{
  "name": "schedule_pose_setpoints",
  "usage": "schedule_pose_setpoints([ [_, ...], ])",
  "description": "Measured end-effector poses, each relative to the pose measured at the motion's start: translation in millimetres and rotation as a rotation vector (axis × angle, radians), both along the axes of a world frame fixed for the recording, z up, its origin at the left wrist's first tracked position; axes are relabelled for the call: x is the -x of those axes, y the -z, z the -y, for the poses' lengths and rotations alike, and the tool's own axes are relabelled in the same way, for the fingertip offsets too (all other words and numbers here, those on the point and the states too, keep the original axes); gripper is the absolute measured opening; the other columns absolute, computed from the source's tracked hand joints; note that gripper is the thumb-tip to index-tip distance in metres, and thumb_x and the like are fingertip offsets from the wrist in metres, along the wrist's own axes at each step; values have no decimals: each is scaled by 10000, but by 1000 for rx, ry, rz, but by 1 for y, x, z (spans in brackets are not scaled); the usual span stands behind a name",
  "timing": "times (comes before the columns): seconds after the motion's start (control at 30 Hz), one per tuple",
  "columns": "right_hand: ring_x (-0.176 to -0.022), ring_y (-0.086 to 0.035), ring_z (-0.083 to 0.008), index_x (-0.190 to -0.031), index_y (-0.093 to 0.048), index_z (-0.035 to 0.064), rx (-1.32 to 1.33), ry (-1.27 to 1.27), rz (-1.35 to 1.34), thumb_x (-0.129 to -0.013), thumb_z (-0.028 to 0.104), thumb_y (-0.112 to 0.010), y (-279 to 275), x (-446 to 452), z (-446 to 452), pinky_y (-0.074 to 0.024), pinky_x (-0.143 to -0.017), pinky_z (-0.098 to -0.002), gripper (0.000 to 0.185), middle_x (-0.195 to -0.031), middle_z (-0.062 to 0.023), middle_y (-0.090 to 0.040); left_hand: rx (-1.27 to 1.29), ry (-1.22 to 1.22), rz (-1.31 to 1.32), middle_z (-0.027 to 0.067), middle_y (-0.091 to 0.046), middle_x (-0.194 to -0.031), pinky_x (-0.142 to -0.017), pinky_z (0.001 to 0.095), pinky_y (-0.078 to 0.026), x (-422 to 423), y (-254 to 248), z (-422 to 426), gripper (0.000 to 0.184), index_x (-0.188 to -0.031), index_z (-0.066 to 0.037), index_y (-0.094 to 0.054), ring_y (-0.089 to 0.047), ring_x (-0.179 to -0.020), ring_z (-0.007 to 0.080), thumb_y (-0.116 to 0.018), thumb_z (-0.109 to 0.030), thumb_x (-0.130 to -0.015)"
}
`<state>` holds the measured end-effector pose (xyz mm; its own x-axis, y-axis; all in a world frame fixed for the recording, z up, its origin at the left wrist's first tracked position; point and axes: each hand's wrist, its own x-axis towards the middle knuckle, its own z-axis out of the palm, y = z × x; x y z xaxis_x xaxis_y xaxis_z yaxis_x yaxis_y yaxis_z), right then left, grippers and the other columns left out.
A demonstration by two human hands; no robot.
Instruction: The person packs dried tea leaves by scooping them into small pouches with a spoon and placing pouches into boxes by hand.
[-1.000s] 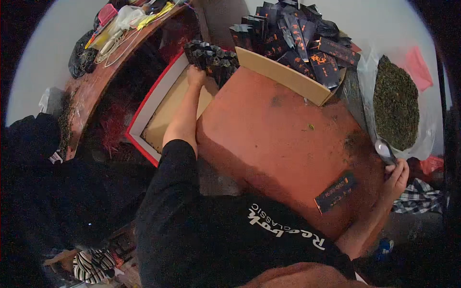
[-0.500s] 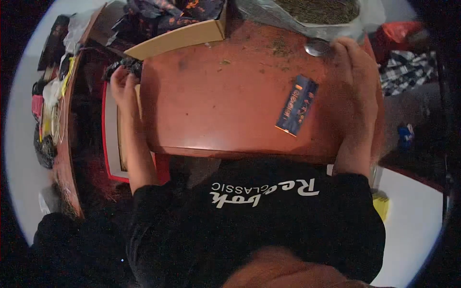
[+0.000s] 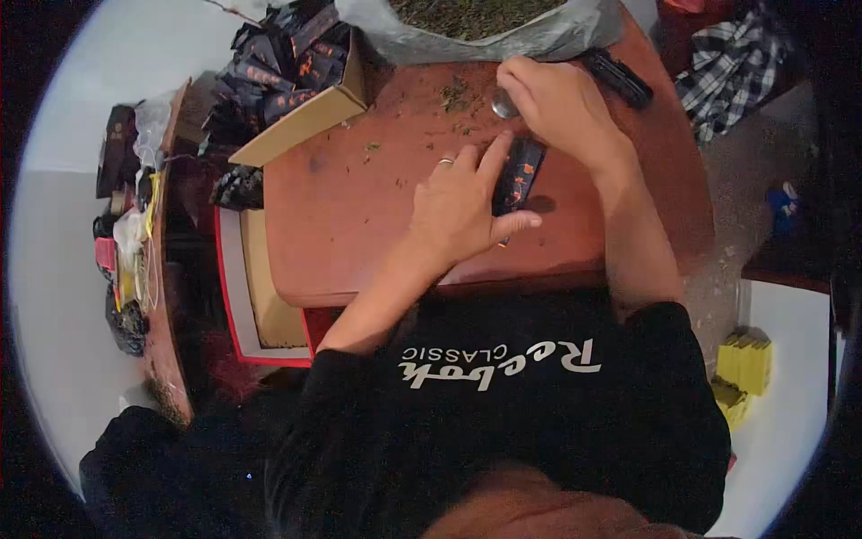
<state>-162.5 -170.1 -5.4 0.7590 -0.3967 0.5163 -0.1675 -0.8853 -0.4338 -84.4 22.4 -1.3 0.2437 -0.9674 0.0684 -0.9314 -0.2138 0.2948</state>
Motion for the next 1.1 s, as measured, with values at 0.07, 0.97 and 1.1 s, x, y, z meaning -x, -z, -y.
schedule_pose_setpoints([
  [0.07, -797, -641, -439, -932, -627, 82, -28, 14, 50, -955, 297, -522, 2, 0, 5, -506, -686, -539, 241, -803, -213, -663, -50, -8, 18, 194, -587, -1172, -788, 589, -508, 4, -1, 8, 924, -1462, -173, -380, -609, -1058, 414, -778, -534, -711],
  [0.97, -601, -649, -152, -972, -639, 22, -294, -135, 475, -990, 142, -538, -36, 19, -16, -501, -579, -283, 158, -680, -68, -641, 811, -168, -387, 156, -524, -1183, -1012, 386, -427, -62, 45, 48, 657, -1301, -8, -481, -528, -1132, 321, -705, -23, -683],
  [1.1, -612, -634, -137, -965, -634, 11, -334, -205, 444, -999, 148, -530, -27, 11, -21, -493, -580, -278, 175, -689, -59, -632, 838, -124, -414, 168, -529, -1171, -993, 397, -434, -62, 52, 51, 629, -1269, -12, -493, -534, -1104, 339, -705, -35, -677],
])
